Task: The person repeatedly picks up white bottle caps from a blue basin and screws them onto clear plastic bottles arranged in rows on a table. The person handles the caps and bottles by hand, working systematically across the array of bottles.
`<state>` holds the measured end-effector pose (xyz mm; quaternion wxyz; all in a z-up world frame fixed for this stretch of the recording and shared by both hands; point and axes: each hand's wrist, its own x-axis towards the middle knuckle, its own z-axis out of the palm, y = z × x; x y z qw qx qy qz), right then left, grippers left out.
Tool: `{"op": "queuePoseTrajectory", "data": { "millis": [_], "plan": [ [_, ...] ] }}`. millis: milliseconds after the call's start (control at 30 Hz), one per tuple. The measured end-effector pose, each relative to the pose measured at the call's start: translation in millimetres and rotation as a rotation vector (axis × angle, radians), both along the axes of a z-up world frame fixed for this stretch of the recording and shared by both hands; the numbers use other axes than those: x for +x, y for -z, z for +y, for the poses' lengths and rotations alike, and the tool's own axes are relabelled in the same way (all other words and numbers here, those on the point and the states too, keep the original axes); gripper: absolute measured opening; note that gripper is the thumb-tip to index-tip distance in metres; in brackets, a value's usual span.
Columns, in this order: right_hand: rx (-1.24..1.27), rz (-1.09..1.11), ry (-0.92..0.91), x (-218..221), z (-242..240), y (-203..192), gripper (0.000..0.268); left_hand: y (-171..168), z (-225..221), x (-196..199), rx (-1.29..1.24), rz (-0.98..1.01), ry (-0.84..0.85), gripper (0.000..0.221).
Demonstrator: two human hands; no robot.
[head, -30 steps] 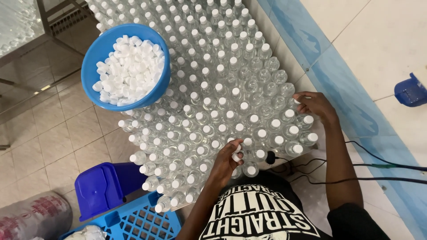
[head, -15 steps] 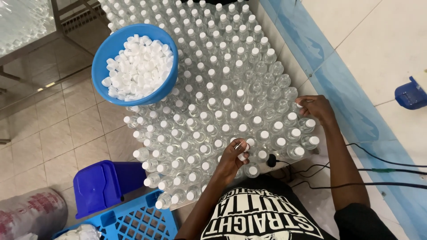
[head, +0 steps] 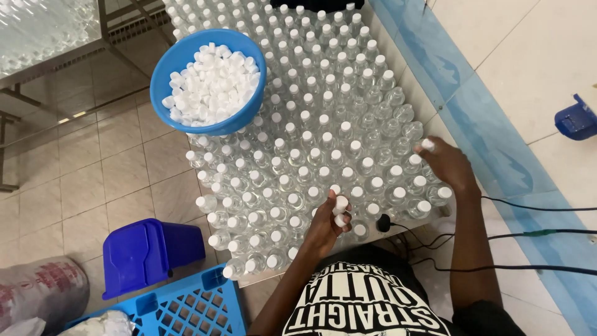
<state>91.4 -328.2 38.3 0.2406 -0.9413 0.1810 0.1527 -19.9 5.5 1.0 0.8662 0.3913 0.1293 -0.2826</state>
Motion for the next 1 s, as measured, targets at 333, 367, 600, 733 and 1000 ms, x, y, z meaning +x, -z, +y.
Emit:
{"op": "queuePoseTrajectory", "data": {
  "millis": [333,367,600,733,1000],
  "plan": [
    [0.695,-0.199,-0.507,-100,134,-30,0.059,19,0,-7,0.020,-0.055,0.027,0.039],
    [0.659,-0.227,-0.575,-102,139,-23,0.050,14,0,-6,0.015,-0.061,0.031,0.040],
    [0.697,-0.213,-0.526,-90,134,-26,0.045,16,2,-8,0.011,-0.063,0.056,0.035],
    [0.415,-0.346,-0.370,-53,104,-2,0.051,8,9,-2,-0.012,0.048,-0.070,0.019],
    [-0.176,-0.388,-0.390,27,43,108,0.042,1,29,-7,0.005,0.069,-0.151,0.024]
  ]
}}
